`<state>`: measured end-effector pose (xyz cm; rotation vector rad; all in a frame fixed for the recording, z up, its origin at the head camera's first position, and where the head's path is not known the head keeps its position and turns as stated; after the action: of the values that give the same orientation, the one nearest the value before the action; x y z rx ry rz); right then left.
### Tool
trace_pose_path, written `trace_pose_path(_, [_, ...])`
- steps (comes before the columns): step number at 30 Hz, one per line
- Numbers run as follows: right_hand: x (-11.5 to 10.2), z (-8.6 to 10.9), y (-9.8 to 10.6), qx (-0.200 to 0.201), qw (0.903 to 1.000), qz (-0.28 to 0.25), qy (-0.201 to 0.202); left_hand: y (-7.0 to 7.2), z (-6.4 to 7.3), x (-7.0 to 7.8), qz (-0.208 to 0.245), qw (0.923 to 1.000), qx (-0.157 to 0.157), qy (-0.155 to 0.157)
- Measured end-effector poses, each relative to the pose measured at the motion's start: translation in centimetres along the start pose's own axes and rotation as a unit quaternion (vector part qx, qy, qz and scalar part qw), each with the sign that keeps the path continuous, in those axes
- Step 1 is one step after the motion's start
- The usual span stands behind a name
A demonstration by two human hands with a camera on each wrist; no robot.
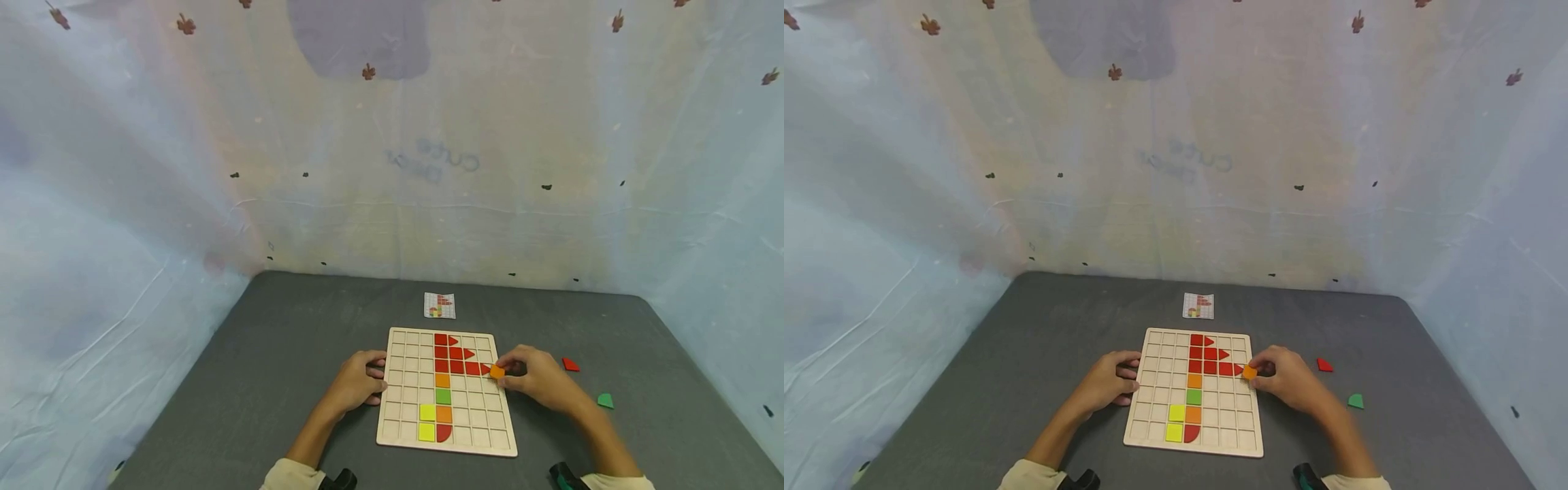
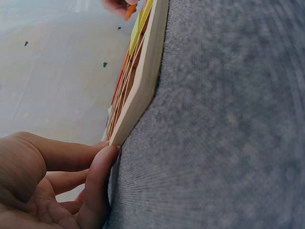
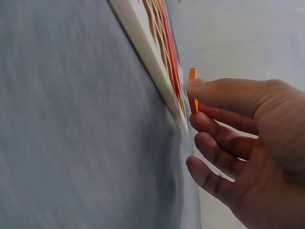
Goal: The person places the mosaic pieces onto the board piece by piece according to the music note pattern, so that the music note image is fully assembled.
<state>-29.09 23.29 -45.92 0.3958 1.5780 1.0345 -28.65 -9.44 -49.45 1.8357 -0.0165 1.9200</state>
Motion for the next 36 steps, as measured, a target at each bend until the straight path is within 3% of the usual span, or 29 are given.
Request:
trace_pose_path(17, [-7.4, -1.3, -4.7, -0.042, 0.9940, 0.002, 0.101, 0.1, 0.0, 0.0, -0.006, 0.9999, 0.009, 0.008])
trace_pose_path(36, [-11.7, -2.2, -8.4, -0.097, 0.9904, -0.022, 0.096, 0.1, -0.1, -0.2, -0.009, 0.9999, 0.007, 0.005])
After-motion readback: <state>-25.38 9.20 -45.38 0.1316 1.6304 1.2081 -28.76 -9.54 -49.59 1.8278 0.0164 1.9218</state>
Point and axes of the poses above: each hand's wrist, its own z-axis away from the middle knuckle, its own y-axis out of the back of the hand, x = y × z, the point moved 9 cm from there along -z, towards the middle knuckle, and after that the axes turned 6 degrees about -x, right-handed, at the moved point
